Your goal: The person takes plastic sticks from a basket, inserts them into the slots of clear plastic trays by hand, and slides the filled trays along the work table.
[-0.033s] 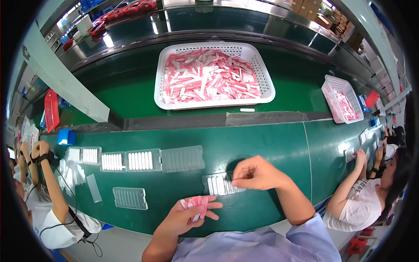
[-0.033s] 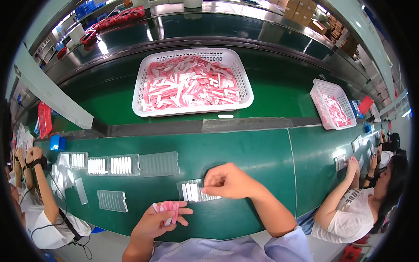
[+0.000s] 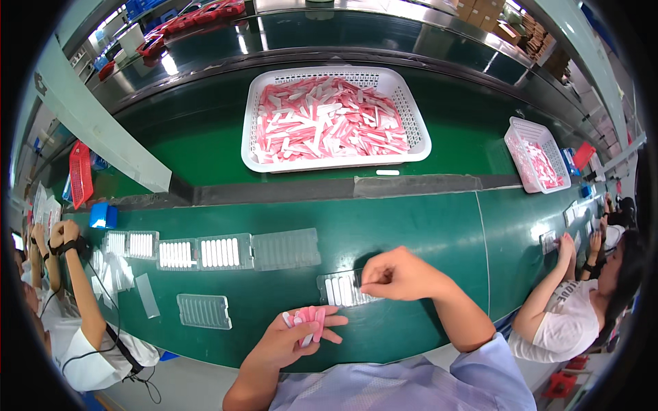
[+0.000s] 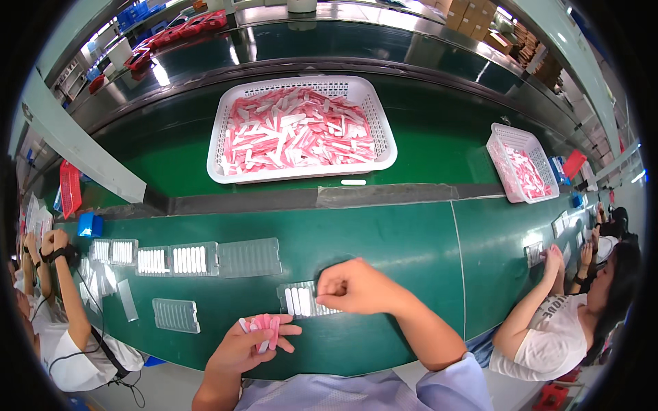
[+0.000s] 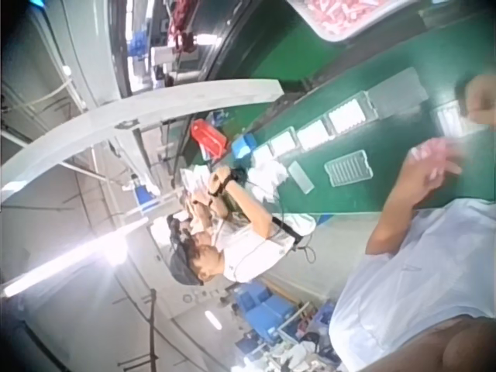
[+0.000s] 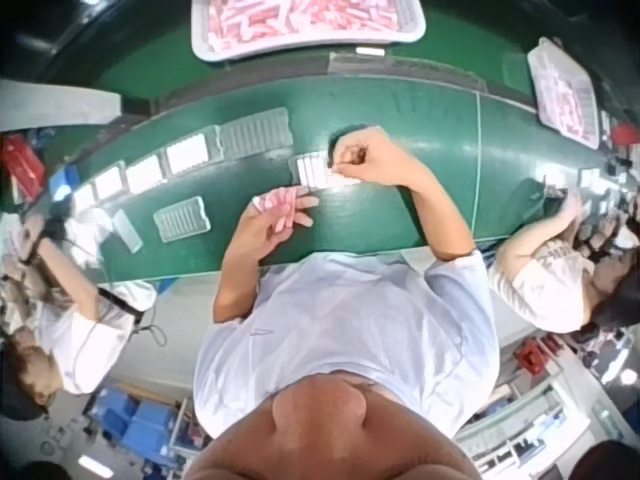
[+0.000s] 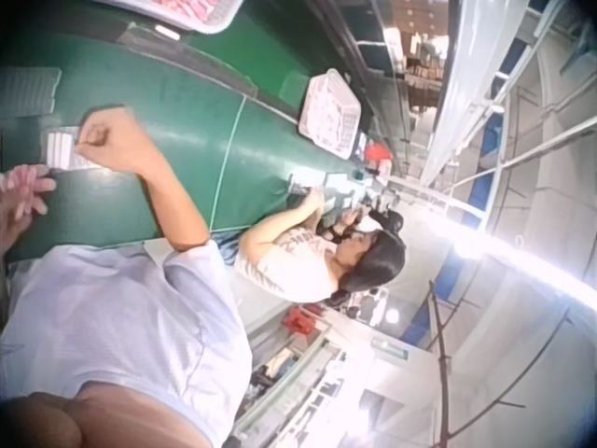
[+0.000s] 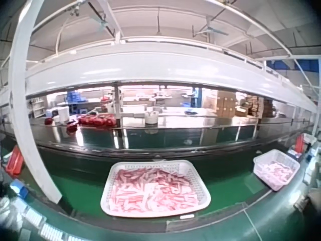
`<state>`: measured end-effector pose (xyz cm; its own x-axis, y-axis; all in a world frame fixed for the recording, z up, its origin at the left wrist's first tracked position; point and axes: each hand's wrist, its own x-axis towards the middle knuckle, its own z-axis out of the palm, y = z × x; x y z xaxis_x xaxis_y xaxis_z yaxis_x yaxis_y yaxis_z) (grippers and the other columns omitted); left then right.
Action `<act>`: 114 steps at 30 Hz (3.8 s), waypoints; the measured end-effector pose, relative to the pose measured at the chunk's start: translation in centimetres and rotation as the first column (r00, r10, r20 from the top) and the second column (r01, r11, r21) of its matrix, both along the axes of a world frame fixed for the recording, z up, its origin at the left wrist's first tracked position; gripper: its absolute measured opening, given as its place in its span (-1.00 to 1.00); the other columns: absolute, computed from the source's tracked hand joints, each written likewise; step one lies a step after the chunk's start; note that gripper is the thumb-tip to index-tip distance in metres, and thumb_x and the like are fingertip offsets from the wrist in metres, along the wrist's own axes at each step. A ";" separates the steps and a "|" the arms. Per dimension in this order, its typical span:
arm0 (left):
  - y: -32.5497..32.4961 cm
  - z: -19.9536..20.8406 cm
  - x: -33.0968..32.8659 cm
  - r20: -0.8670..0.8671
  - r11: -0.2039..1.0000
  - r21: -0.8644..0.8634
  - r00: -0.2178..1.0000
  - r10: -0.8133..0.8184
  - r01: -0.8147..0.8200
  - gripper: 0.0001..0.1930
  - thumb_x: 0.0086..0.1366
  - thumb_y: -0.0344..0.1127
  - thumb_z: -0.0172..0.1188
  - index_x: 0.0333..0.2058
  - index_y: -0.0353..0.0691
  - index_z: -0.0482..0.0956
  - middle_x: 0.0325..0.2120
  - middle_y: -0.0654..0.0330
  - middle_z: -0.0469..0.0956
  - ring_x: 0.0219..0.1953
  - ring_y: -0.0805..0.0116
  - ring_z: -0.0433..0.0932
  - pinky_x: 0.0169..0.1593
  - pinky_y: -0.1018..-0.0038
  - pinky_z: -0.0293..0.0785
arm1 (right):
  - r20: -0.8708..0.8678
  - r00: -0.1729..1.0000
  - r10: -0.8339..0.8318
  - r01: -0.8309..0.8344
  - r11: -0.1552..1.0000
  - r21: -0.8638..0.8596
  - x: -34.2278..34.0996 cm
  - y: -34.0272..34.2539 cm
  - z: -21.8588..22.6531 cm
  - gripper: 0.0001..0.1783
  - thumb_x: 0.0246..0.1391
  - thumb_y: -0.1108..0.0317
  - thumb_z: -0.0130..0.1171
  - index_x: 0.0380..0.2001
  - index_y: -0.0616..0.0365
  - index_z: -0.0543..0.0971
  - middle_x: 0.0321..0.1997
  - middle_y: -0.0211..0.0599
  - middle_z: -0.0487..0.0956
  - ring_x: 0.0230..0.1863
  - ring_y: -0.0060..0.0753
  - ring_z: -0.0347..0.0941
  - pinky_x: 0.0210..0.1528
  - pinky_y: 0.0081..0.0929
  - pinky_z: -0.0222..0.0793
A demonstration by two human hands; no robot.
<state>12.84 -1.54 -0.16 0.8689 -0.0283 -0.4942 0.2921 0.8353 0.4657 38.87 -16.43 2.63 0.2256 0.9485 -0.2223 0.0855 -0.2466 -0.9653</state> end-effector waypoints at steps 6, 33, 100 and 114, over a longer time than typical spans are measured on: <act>0.1 0.0 0.1 0.036 0.998 -0.055 0.999 0.015 -0.013 -0.48 0.51 -0.35 0.16 0.33 -0.45 0.31 0.13 -0.12 0.57 -0.01 0.11 0.68 -0.47 0.64 0.29 | 0.681 0.717 0.147 -0.099 0.989 -0.109 -1.9 1.1 1.3 -0.70 0.07 0.36 0.34 -0.10 0.12 0.60 -0.37 -0.18 0.68 -0.38 -0.08 0.60 -0.33 -0.18 0.48; 0.2 -0.4 -0.1 0.045 0.997 -0.075 0.999 0.018 -0.015 -0.53 0.51 -0.42 0.10 0.31 -0.47 0.32 0.14 -0.20 0.55 -0.01 0.10 0.69 -0.48 0.64 0.28 | 0.750 0.654 -0.096 -0.140 0.959 0.246 -1.2 -3.4 -1.2 -0.77 0.01 0.23 0.48 -0.26 0.03 0.75 -0.42 -0.43 0.51 -0.38 -0.33 0.45 -0.30 -0.36 0.36; -2.9 2.8 5.7 -0.061 -0.169 0.985 0.964 -0.260 0.017 -0.69 0.31 -0.23 0.36 0.01 -0.04 0.66 -0.57 0.23 0.59 -0.54 0.30 0.63 -0.41 0.41 0.53 | 0.515 0.857 0.036 0.054 0.986 -0.159 1.1 -2.1 -0.4 -0.68 0.03 0.32 0.40 -0.16 0.13 0.57 -0.55 -0.27 0.58 -0.48 -0.12 0.57 -0.41 -0.20 0.42; -3.3 2.2 4.9 -0.233 -0.401 0.908 0.944 -0.234 0.125 -0.52 0.26 -0.18 0.40 0.15 -0.05 0.61 -0.53 0.29 0.63 -0.53 0.29 0.65 -0.44 0.38 0.56 | 0.644 0.765 -0.015 -0.029 0.998 0.058 1.4 -1.1 -0.8 -0.71 0.14 0.29 0.32 -0.07 0.09 0.61 -0.37 -0.32 0.54 -0.29 -0.17 0.53 -0.28 -0.20 0.41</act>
<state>17.72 -4.86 2.02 0.9676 0.2463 -0.0556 0.2379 -0.8155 0.5276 40.30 -17.55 1.82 0.2883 0.9571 0.0301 0.6933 -0.1870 -0.6959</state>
